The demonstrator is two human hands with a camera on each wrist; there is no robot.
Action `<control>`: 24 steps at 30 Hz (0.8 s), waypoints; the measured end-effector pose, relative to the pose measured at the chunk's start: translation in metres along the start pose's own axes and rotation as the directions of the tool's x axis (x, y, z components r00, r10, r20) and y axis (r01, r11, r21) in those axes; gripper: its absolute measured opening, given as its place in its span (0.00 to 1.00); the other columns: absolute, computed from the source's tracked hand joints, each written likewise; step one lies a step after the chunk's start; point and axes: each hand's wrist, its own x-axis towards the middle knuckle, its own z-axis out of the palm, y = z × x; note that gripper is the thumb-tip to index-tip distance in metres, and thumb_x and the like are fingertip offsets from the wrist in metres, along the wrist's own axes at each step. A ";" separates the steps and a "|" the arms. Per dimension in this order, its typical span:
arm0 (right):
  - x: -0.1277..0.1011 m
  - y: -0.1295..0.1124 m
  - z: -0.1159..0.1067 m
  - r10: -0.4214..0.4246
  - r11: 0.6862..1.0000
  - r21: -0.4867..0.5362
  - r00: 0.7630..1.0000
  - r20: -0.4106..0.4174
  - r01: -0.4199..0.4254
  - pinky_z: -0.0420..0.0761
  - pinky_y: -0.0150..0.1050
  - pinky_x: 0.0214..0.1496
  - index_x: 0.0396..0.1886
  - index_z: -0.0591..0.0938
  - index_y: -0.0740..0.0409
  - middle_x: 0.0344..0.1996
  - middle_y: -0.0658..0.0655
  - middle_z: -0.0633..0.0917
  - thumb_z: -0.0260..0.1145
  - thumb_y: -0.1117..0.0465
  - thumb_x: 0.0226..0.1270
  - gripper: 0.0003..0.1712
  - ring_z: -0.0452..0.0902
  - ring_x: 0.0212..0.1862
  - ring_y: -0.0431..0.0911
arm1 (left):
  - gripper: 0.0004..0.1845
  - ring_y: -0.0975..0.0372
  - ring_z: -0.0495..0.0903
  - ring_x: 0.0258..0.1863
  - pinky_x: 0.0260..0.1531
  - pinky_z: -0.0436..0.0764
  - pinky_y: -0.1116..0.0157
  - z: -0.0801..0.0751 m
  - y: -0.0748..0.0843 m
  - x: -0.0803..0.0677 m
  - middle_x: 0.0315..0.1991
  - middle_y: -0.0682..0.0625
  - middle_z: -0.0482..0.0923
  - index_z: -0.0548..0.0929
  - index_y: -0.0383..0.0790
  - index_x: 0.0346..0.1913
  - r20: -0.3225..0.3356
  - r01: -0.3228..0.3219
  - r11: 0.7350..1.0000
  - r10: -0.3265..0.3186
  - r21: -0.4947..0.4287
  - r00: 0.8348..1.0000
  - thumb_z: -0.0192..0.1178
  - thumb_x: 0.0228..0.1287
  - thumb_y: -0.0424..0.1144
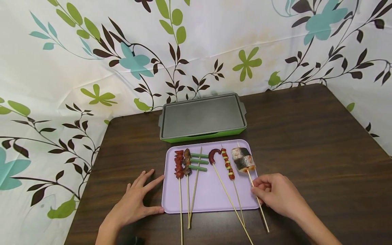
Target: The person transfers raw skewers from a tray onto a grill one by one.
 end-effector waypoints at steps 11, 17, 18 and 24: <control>0.036 -0.024 -0.028 -0.085 0.995 -0.068 0.992 -0.089 0.079 0.75 0.36 0.18 0.40 0.85 0.67 0.20 0.50 0.78 0.69 0.64 0.65 0.09 0.72 0.17 0.39 | 0.52 0.41 0.46 0.75 0.53 0.51 0.22 0.000 -0.002 -0.002 0.76 0.47 0.52 0.61 0.73 0.73 -0.003 0.000 1.000 0.000 0.000 1.000 0.66 0.39 0.76; 0.068 -0.029 -0.041 -0.051 0.998 -0.026 0.994 -0.100 0.048 0.79 0.39 0.19 0.44 0.84 0.71 0.22 0.56 0.83 0.67 0.63 0.67 0.14 0.75 0.20 0.44 | 0.52 0.41 0.46 0.75 0.53 0.50 0.22 0.001 -0.002 -0.002 0.76 0.46 0.52 0.62 0.73 0.73 -0.003 -0.001 1.000 0.001 -0.001 1.000 0.66 0.39 0.77; 0.073 -0.029 -0.042 -0.044 0.999 -0.017 0.994 -0.099 0.042 0.79 0.40 0.19 0.45 0.83 0.71 0.22 0.56 0.83 0.67 0.62 0.68 0.14 0.75 0.20 0.45 | 0.52 0.41 0.45 0.75 0.53 0.50 0.22 0.002 -0.002 -0.002 0.76 0.46 0.52 0.62 0.73 0.73 -0.003 -0.001 1.000 0.001 -0.001 1.000 0.65 0.39 0.77; 0.101 -0.029 -0.048 -0.010 1.000 -0.001 0.994 -0.107 0.010 0.79 0.40 0.21 0.45 0.83 0.72 0.22 0.55 0.84 0.65 0.59 0.70 0.17 0.77 0.22 0.45 | 0.52 0.42 0.45 0.75 0.54 0.50 0.23 0.001 -0.001 -0.001 0.76 0.47 0.52 0.61 0.73 0.73 0.002 0.004 1.000 -0.004 -0.003 1.000 0.65 0.39 0.77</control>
